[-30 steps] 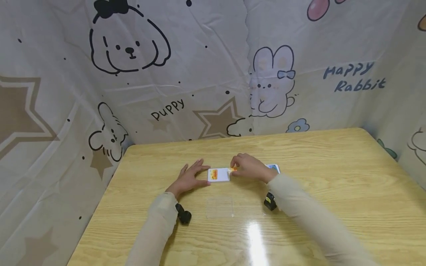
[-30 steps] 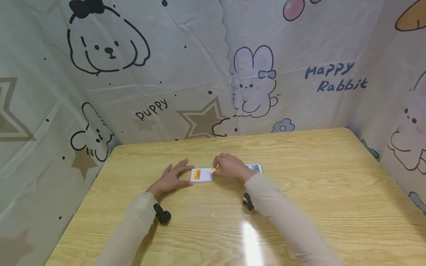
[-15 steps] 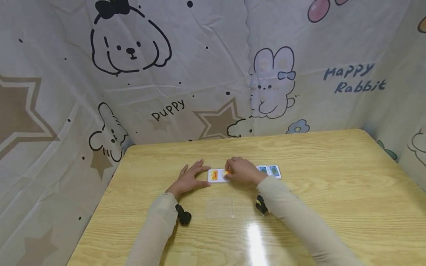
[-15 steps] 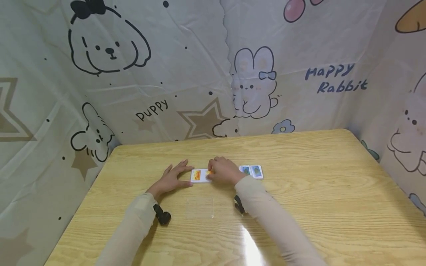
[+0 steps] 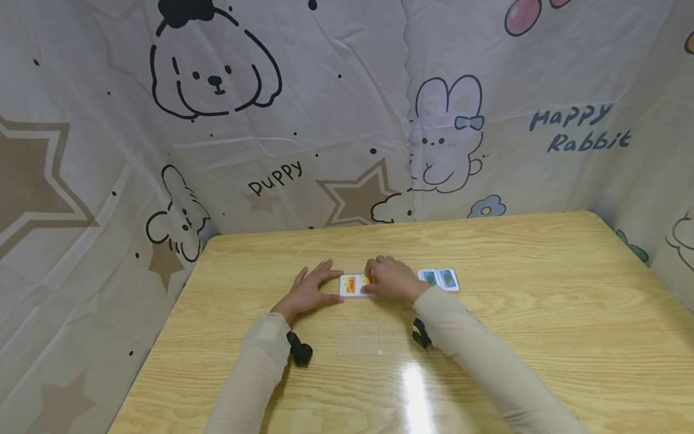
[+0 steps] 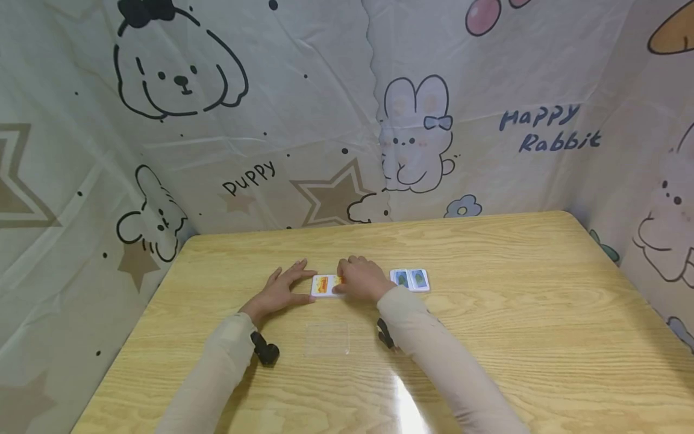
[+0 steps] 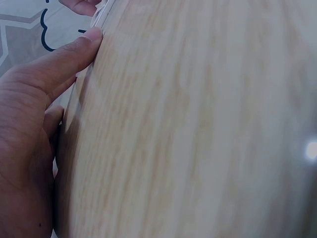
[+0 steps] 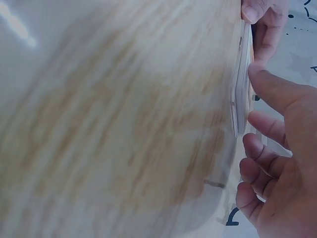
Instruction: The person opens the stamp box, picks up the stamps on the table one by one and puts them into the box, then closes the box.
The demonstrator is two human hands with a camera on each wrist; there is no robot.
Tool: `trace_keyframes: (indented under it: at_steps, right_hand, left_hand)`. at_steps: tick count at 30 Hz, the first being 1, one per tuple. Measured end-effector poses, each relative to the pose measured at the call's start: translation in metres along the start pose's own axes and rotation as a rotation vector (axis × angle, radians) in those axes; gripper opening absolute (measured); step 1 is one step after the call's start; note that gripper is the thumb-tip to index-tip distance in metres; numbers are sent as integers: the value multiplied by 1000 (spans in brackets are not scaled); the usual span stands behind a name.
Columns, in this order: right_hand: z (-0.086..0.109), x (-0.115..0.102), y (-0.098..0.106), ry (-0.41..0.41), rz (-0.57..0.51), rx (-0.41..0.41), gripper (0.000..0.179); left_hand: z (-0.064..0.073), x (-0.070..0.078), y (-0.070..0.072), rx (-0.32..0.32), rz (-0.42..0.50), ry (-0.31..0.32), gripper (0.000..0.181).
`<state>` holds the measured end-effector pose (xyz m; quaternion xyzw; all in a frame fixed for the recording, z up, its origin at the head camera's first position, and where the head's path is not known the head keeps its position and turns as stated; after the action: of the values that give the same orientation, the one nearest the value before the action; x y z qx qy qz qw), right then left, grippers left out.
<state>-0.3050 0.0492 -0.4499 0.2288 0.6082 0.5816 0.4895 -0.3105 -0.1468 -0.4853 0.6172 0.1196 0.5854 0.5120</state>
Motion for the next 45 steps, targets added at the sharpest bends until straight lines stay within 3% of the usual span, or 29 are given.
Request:
trace_keyframes:
  at_steps: [7,13,23,34,39,45]
  right_hand:
    - [3,2,3,-15,-16,11,44]
    - [12,0,7,-14,-91,25,50]
    - [30,-2,2,45,-176,32,59]
    - [48,-6,-7,118,-373,-106,66]
    - [61,-16,-13,143,-335,-175,70]
    - [74,-26,-21,200,-168,-203,78]
  left_hand:
    - [0,1,0,-1,8,0,69]
    - [0,1,-2,2,11,-3,69]
    - [6,3,1,4,8,-3,69]
    - [3,0,1,18,7,-4,69]
    - [2,-1,-1,7,-5,6,69]
    - [1,2,-1,11,-11,8,69]
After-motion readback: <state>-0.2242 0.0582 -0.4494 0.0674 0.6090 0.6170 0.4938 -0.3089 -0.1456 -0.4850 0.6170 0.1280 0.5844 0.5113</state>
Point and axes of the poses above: each hand's wrist, its own z-axis away from the middle knuckle, its own y-axis out of the back of the hand, x = y × z, the point moved 5 cm from there along -z, towards the middle knuckle, and after that the axes turned 4 degrees about -x, right-handed, at the moved point
